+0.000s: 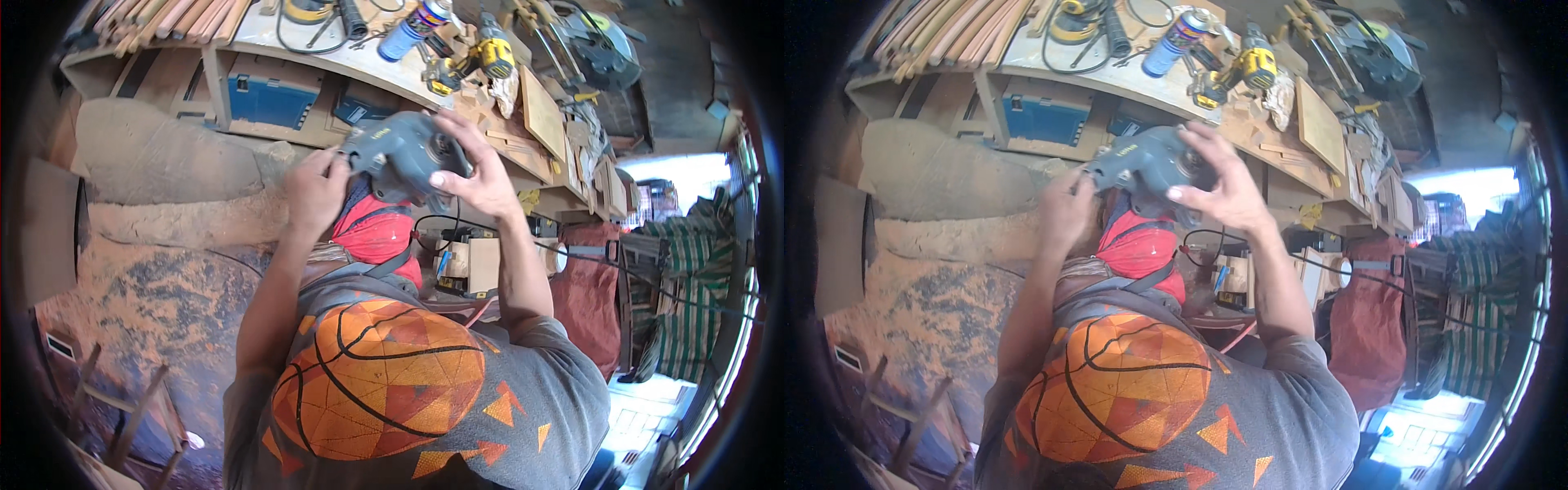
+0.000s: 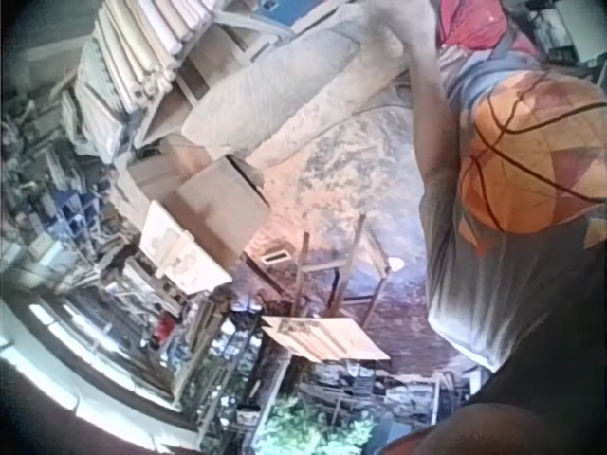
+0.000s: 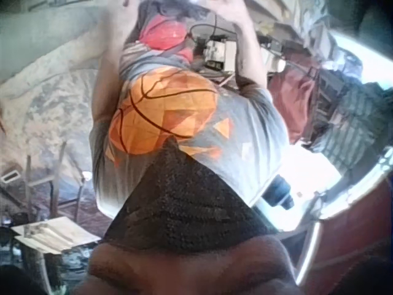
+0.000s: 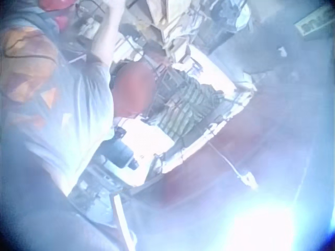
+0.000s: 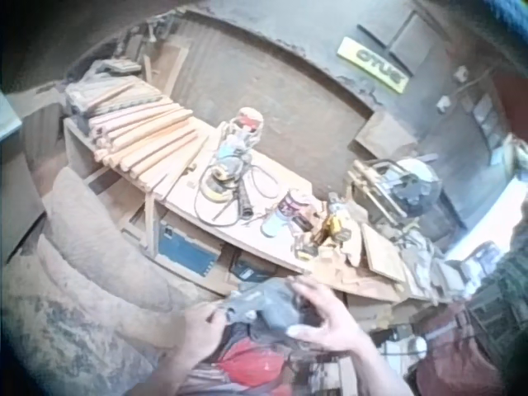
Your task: Repairing and reassembling a handheld power blower in a woodworking shop.
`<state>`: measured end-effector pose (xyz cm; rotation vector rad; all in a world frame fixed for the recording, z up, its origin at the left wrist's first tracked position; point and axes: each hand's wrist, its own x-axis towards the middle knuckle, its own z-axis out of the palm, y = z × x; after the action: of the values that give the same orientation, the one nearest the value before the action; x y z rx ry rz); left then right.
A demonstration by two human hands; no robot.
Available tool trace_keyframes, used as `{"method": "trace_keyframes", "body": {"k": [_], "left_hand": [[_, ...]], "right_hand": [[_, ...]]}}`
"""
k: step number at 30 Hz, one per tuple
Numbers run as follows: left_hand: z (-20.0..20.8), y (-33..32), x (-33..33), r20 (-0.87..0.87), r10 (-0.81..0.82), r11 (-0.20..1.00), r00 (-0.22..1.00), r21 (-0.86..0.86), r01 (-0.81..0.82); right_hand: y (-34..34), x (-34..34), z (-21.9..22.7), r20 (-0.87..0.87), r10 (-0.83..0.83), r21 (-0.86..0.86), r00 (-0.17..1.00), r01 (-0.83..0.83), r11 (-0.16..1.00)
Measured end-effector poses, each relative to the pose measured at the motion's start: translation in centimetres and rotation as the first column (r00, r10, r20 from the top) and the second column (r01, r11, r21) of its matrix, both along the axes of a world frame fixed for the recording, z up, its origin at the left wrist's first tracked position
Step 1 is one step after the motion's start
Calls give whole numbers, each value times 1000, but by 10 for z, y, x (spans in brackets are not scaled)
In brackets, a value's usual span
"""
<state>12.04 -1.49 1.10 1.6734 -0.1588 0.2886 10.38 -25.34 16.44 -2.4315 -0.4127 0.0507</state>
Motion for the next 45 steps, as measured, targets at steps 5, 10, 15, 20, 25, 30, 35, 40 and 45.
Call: {"method": "trace_keyframes", "body": {"k": [5, 10, 15, 20, 25, 30, 35, 40, 45], "left_hand": [[10, 10, 16, -120, -108, 992, 987, 53, 115], [8, 11, 24, -204, -290, 957, 935, -27, 290], [-33, -28, -1, -101, -442, 895, 891, 13, 446], [-3, -47, 7, 152, -513, 858, 845, 126, 498], [23, -64, 7, 214, -536, 778, 817, 501, 379], [7, -81, 35, 506, -456, 871, 732, 421, 252], [22, -84, 37, 433, -431, 897, 792, 303, 322], [44, -86, 33, 204, -424, 904, 882, 36, 427], [64, -76, 33, 41, -524, 851, 851, -28, 525]], "right_hand": [[-55, -30, -28, -147, -107, -219, 983, 73, 973], [-70, -34, -39, -87, -126, -189, 988, 108, 976], [-68, -54, -36, -29, -136, -166, 990, 129, 978], [-70, -67, -34, 63, -189, -268, 980, 199, 943], [-64, -73, -11, -20, -201, -275, 979, 188, 943], [-49, -67, 16, 109, -102, -281, 989, 129, 951], [-50, -61, 32, 258, -205, -156, 944, 250, 956], [-52, -47, 11, 553, -125, -111, 824, 221, 969], [-46, -26, 20, 747, -113, -27, 656, 199, 980]]}}
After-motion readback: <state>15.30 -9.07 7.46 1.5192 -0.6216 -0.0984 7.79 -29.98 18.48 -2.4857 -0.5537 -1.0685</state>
